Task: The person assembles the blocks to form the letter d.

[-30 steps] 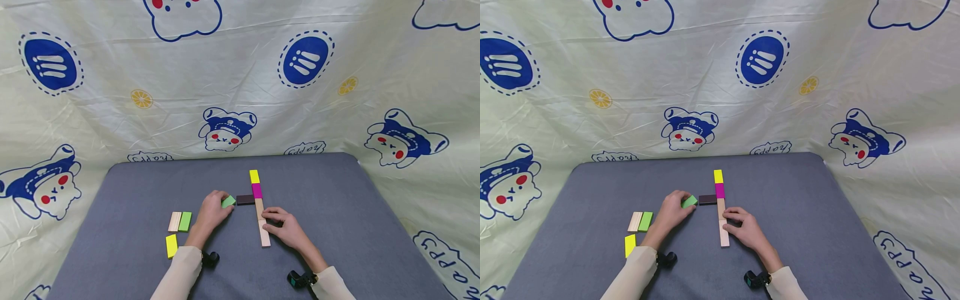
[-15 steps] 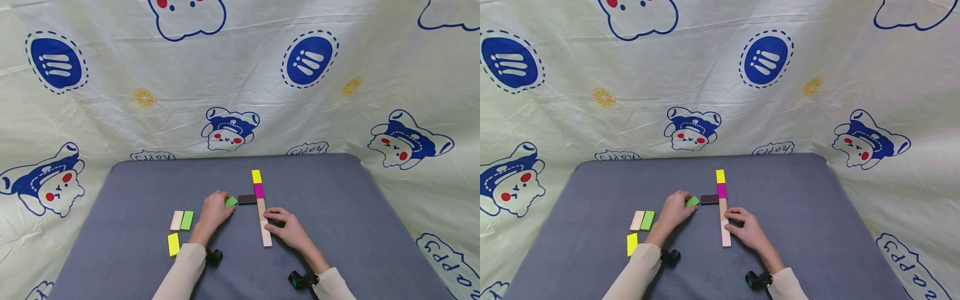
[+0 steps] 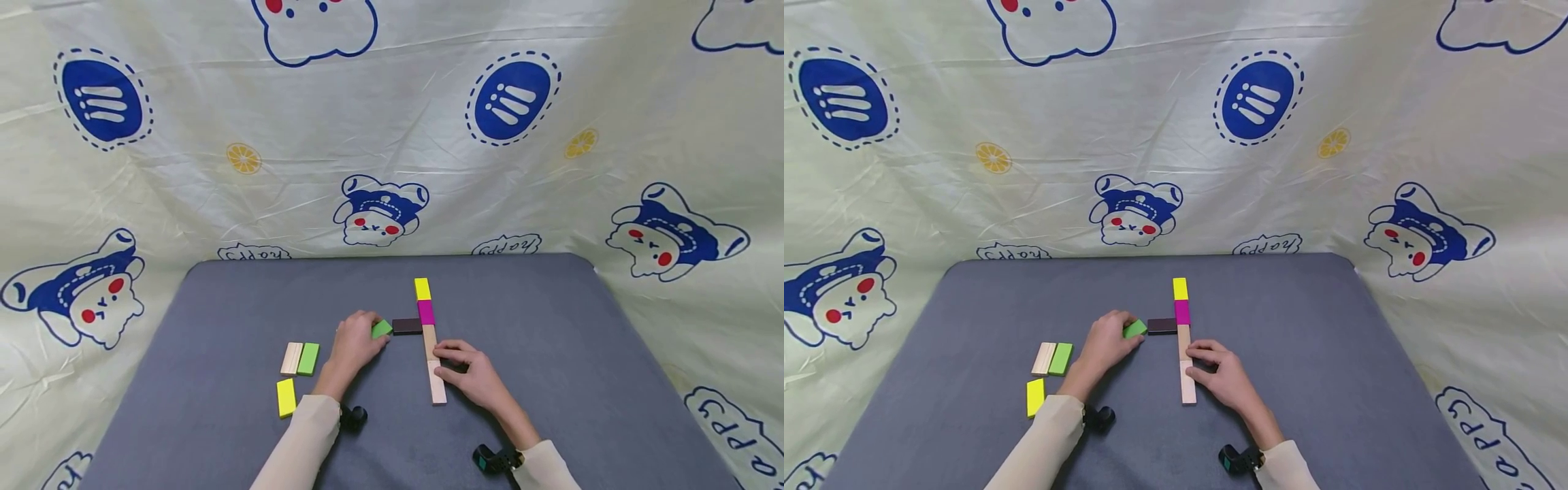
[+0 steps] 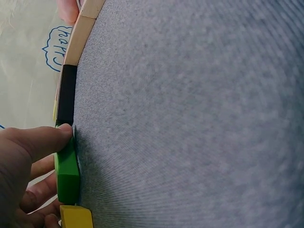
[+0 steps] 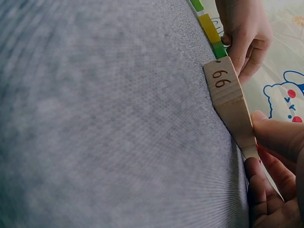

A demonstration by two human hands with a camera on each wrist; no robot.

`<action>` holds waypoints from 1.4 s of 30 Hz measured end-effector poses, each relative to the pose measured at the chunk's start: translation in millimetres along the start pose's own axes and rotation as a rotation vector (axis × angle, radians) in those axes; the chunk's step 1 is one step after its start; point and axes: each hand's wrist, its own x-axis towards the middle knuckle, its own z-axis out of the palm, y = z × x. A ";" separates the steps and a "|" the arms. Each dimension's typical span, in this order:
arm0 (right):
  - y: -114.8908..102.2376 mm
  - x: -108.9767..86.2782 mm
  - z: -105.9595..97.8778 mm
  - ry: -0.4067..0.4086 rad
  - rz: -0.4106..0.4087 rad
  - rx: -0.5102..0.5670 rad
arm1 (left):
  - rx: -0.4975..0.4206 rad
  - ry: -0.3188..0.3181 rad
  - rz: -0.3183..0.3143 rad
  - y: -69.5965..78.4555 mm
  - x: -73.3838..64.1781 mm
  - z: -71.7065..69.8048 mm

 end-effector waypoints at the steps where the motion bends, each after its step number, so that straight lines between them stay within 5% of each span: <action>1: 0.1 0.3 0.0 0.001 0.003 0.002 | 0.001 0.000 -0.002 0.1 0.1 0.3; 24: -0.6 -0.7 0.4 0.002 0.012 0.019 | -0.053 -0.019 0.048 -2.2 -7.1 -9.2; 32: -0.3 -1.0 1.1 0.002 0.012 0.006 | -0.103 -0.045 0.121 -19.3 -15.6 -18.6; 42: -0.7 0.0 0.8 -0.004 0.038 -0.004 | -0.069 -0.025 0.104 -43.2 -23.9 -33.0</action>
